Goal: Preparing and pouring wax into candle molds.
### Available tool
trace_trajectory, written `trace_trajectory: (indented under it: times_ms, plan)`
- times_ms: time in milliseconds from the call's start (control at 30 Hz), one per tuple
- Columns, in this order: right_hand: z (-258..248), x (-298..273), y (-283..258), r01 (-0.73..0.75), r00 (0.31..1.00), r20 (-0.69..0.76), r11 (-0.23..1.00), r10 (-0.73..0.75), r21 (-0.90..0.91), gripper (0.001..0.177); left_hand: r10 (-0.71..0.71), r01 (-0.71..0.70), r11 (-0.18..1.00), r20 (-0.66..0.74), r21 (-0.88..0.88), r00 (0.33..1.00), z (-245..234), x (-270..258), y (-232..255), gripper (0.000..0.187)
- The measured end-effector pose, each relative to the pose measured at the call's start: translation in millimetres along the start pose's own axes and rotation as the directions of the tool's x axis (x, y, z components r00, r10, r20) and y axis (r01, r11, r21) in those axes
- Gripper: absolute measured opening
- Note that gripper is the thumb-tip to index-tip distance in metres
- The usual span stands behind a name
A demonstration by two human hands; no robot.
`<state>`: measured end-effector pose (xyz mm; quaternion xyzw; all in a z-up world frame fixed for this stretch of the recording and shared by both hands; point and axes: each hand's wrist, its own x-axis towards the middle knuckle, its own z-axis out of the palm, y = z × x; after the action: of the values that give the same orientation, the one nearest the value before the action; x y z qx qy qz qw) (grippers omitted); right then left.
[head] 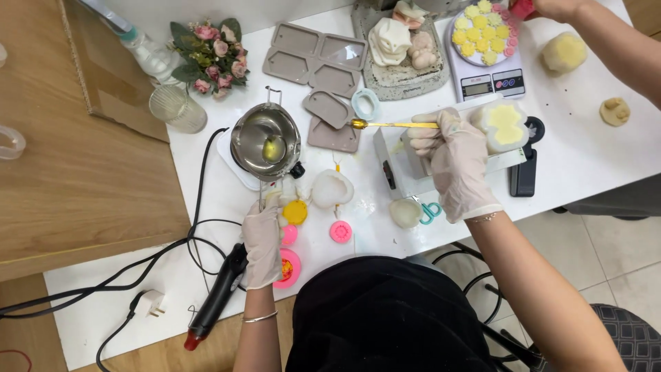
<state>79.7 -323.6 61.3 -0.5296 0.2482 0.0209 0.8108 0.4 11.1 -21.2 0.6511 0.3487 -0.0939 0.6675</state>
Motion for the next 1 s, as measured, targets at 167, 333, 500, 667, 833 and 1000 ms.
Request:
trace_trajectory:
  times_ms: [167, 333, 500, 667, 833, 1000]
  plan:
    - [-67.9, -0.4, -3.1, 0.049, 0.985, 0.149, 0.974, -0.084, 0.221, 0.036, -0.041, 0.043, 0.997, -0.041, 0.060, 0.998, 3.7, -12.2, 20.2, 0.021]
    - [-93.7, -27.8, -22.5, 0.156, 0.978, -0.136, 0.988, -0.157, -0.021, 0.038, -0.023, 0.026, 0.995, -0.036, 0.092, 0.999, 3.1, -12.4, 19.4, 0.023]
    - [-136.9, -26.6, -15.5, 0.173, 0.943, -0.277, 0.983, -0.185, -0.069, 0.030, -0.023, 0.026, 0.995, -0.032, 0.098, 0.999, 4.5, -13.3, 20.7, 0.025]
    - [-134.6, -39.8, -20.4, 0.231, 0.925, -0.290, 0.969, -0.246, -0.086, 0.030, -0.031, 0.035, 0.995, -0.037, 0.093, 0.999, 5.7, -13.2, 21.1, 0.026]
    - [-115.2, -52.0, -29.8, 0.304, 0.888, -0.257, 0.907, -0.381, -0.292, 0.032, -0.025, 0.028, 0.996, -0.036, 0.083, 0.999, 5.5, -14.1, 22.1, 0.026]
    - [-106.6, -48.2, -32.9, 0.364, 0.894, -0.140, 0.871, -0.426, -0.330, 0.037, -0.045, 0.048, 0.995, -0.031, 0.086, 0.998, 6.8, -22.9, 32.8, 0.024]
